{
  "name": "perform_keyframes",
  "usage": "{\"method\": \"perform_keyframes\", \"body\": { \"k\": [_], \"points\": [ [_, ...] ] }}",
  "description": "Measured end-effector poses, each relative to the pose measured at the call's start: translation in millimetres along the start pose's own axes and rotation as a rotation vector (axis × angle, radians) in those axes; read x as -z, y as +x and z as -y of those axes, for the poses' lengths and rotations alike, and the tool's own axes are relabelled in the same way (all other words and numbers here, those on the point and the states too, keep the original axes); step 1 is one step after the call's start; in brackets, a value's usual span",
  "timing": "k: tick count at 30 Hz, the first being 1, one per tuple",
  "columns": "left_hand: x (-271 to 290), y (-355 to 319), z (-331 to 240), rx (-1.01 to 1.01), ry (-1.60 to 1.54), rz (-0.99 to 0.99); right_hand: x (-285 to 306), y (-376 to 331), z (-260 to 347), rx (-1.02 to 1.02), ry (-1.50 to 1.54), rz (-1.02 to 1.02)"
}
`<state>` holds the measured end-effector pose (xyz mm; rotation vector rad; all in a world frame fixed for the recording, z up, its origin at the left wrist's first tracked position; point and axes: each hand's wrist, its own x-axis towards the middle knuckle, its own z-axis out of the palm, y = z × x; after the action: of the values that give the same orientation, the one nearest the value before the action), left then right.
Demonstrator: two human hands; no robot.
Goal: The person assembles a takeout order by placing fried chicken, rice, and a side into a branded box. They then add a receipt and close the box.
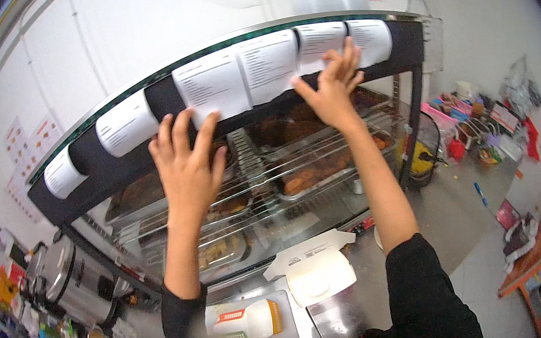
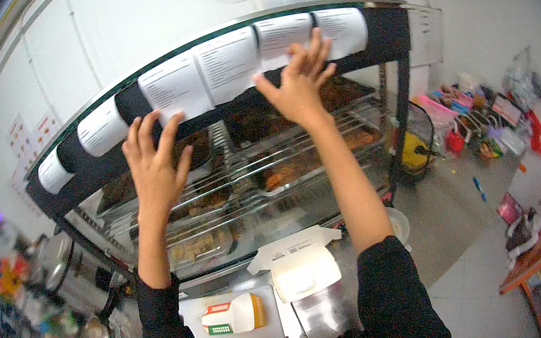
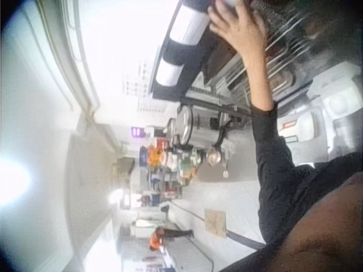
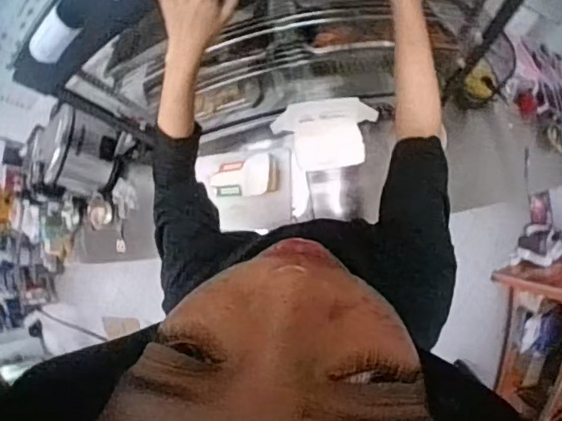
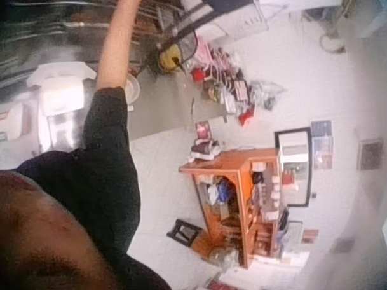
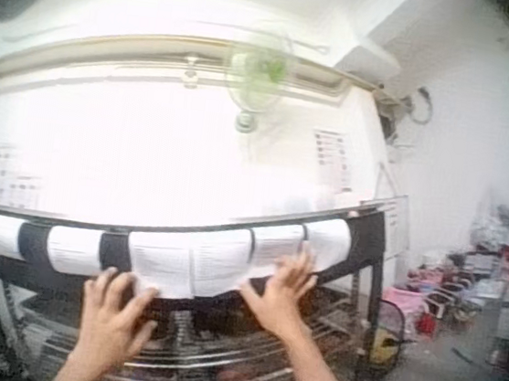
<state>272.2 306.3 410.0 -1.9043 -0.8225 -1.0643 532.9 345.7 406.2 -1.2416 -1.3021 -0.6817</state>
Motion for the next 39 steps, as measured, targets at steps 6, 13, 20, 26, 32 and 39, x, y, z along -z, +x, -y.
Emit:
{"method": "perform_keyframes", "body": {
  "k": [6,13,20,26,32,39],
  "points": [
    [-6.0,-0.4,-4.4,0.008,-0.006,-0.005,3.0,0.0,-1.7,0.010,0.024,-0.021],
    [-16.6,-6.6,-1.4,0.013,0.035,0.021,5.3,-0.8,1.1,0.014,0.050,-0.005],
    [-33.0,-12.4,4.4,-0.014,0.064,-0.038,6.9,0.8,2.0,0.019,0.063,0.002],
    [-36.4,-15.7,5.0,-0.007,0.086,0.003,4.7,-1.2,-0.4,0.026,0.077,0.005],
    [-22.5,-12.0,-2.1,0.006,0.086,0.043,2.5,-0.3,-1.7,0.041,0.093,-0.014],
    [1.0,-14.9,-16.1,0.049,0.002,0.090,4.5,-5.6,-5.0,0.074,0.100,-0.034]
  ]
}}
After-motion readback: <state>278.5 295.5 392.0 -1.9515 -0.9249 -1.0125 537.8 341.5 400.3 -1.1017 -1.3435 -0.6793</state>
